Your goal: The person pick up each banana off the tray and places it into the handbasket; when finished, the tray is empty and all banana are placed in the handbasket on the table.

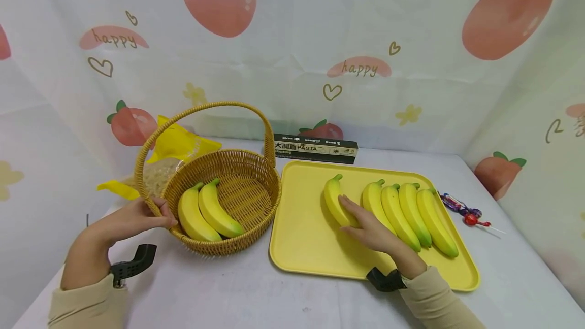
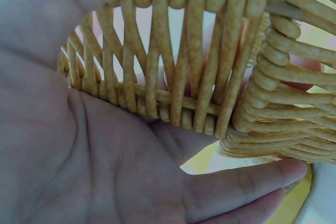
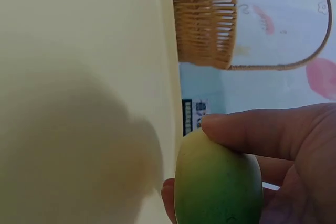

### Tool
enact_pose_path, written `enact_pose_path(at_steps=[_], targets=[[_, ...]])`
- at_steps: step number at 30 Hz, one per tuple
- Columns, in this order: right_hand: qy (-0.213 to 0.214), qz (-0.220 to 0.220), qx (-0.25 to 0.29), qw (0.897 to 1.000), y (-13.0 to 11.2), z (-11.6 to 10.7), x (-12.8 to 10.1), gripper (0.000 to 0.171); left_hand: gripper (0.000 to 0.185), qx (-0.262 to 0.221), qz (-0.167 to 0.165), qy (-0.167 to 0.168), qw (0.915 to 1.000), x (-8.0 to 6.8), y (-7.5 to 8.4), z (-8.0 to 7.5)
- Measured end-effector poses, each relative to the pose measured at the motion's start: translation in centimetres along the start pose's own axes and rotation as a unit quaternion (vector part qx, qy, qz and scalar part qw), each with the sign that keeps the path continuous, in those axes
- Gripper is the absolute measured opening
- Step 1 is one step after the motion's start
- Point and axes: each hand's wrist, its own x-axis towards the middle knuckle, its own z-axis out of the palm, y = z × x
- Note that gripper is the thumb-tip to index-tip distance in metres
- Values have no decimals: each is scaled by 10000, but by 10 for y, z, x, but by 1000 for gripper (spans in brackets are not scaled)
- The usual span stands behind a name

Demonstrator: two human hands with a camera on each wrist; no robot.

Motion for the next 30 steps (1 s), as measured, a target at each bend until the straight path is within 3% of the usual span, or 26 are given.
enact_pose_path(at_steps=[15,30], targets=[[-445,-431,253,9978,-49,-16,19,64,20,23,20,-1,10000,-1,1,0],[-1325,-1238,261,9831,-96,-16,46,63,19,82,23,27,10000,0,-2,-1]])
